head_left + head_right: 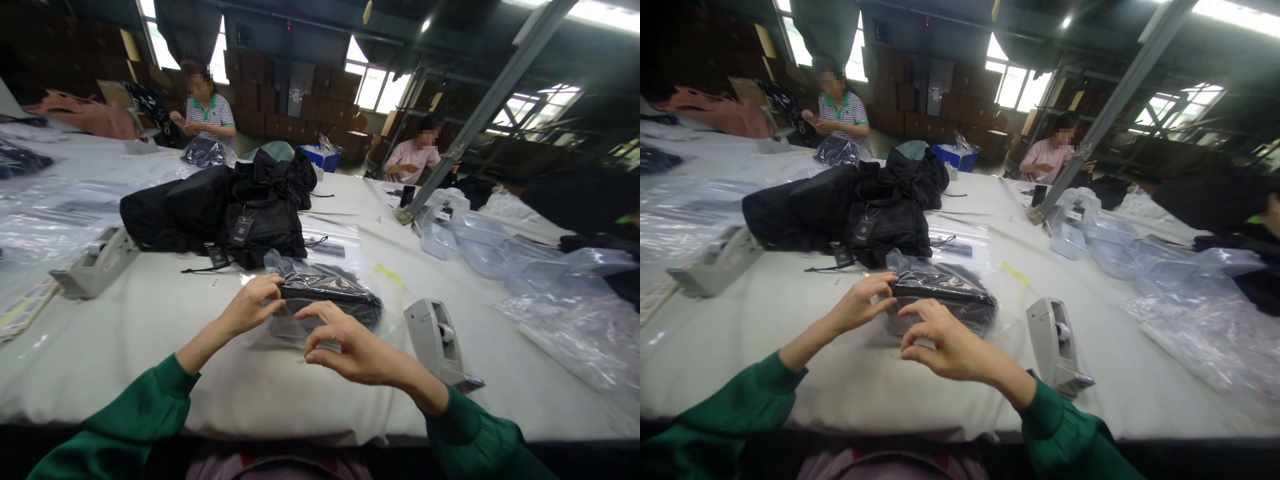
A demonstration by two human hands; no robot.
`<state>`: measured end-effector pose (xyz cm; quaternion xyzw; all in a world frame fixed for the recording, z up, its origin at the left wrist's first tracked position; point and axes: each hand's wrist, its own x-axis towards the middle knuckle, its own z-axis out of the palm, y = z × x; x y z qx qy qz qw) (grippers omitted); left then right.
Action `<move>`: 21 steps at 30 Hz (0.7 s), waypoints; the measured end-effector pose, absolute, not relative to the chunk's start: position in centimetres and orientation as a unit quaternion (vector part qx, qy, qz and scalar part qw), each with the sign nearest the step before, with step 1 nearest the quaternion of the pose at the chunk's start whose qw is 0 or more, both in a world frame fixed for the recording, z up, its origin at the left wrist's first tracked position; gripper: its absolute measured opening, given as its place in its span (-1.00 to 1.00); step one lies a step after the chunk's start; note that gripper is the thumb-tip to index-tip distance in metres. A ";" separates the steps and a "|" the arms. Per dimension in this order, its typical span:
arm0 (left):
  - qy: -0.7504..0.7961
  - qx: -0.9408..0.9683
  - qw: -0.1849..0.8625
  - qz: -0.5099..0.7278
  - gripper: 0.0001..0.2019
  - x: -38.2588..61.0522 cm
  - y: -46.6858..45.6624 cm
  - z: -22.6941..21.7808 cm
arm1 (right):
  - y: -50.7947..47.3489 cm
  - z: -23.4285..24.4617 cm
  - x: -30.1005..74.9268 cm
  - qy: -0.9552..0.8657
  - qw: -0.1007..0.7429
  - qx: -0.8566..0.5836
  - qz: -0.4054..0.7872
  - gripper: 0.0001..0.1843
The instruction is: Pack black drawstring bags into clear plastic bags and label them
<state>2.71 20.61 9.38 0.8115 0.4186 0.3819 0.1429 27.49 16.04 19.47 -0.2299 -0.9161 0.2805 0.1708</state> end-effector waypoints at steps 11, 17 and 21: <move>0.434 0.773 0.207 0.415 -0.88 2.5 21.7 9.1 | 24.6 16.5 24.4 -0.916 0.188 -0.323 0.147 -0.90; 0.429 0.775 0.218 0.410 -0.88 2.4 21.8 9.6 | 25.1 16.0 24.2 -0.910 0.198 -0.318 0.179 -0.87; 0.421 0.795 0.191 0.392 -0.90 2.6 21.7 10.2 | 25.3 15.8 24.2 -0.906 0.202 -0.328 0.176 -0.90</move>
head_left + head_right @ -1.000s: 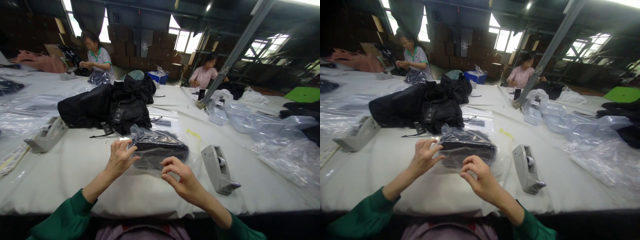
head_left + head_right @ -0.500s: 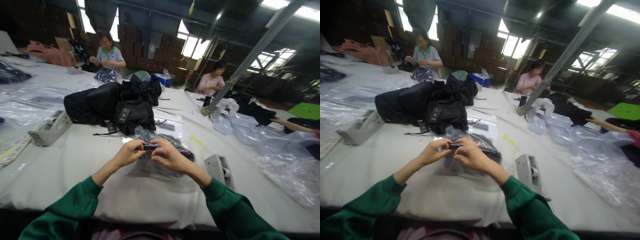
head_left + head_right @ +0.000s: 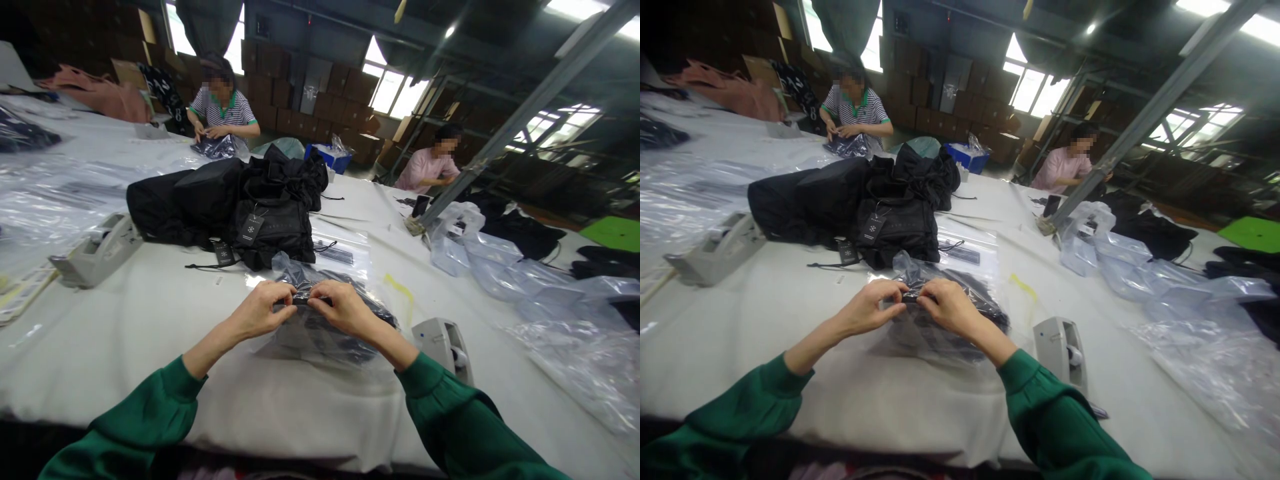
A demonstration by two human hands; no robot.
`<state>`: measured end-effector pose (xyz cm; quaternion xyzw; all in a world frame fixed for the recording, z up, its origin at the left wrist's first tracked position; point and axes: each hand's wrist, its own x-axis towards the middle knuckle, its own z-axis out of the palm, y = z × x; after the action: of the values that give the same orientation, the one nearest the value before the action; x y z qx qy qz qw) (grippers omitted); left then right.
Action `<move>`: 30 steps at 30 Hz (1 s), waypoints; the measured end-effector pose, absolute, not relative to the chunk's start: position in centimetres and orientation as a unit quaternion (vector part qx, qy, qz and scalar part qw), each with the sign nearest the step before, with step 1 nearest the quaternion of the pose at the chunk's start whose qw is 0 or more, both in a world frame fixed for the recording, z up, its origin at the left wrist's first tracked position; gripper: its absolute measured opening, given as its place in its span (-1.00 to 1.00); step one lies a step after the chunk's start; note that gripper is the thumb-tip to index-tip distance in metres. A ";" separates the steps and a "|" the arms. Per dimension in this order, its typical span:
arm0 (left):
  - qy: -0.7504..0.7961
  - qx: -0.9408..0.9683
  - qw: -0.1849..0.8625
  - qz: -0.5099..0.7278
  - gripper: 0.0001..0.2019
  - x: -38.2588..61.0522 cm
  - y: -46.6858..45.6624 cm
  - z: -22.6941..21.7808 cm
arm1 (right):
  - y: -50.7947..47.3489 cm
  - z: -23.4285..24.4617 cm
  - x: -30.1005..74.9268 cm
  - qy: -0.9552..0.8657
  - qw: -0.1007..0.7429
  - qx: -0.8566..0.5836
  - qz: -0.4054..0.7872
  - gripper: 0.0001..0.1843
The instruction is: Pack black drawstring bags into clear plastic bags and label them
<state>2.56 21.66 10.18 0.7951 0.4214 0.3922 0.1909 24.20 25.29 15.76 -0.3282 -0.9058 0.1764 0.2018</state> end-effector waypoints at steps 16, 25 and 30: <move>0.429 0.793 0.181 0.393 -0.91 3.2 21.6 10.0 | 25.6 13.1 25.1 -0.925 0.270 -0.264 0.048 -0.79; 0.480 0.779 0.148 0.375 -0.51 4.7 23.1 8.6 | 26.4 15.2 24.5 -0.841 0.207 -0.413 0.283 -0.83; 0.474 0.777 0.190 0.369 -0.51 4.1 23.5 8.6 | 29.3 13.7 24.0 -0.755 0.156 -0.517 0.373 -0.80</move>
<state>4.05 23.55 8.58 0.7768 0.4736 0.3689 0.1902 23.96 29.27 13.70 -0.5168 -0.7545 0.3734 0.1555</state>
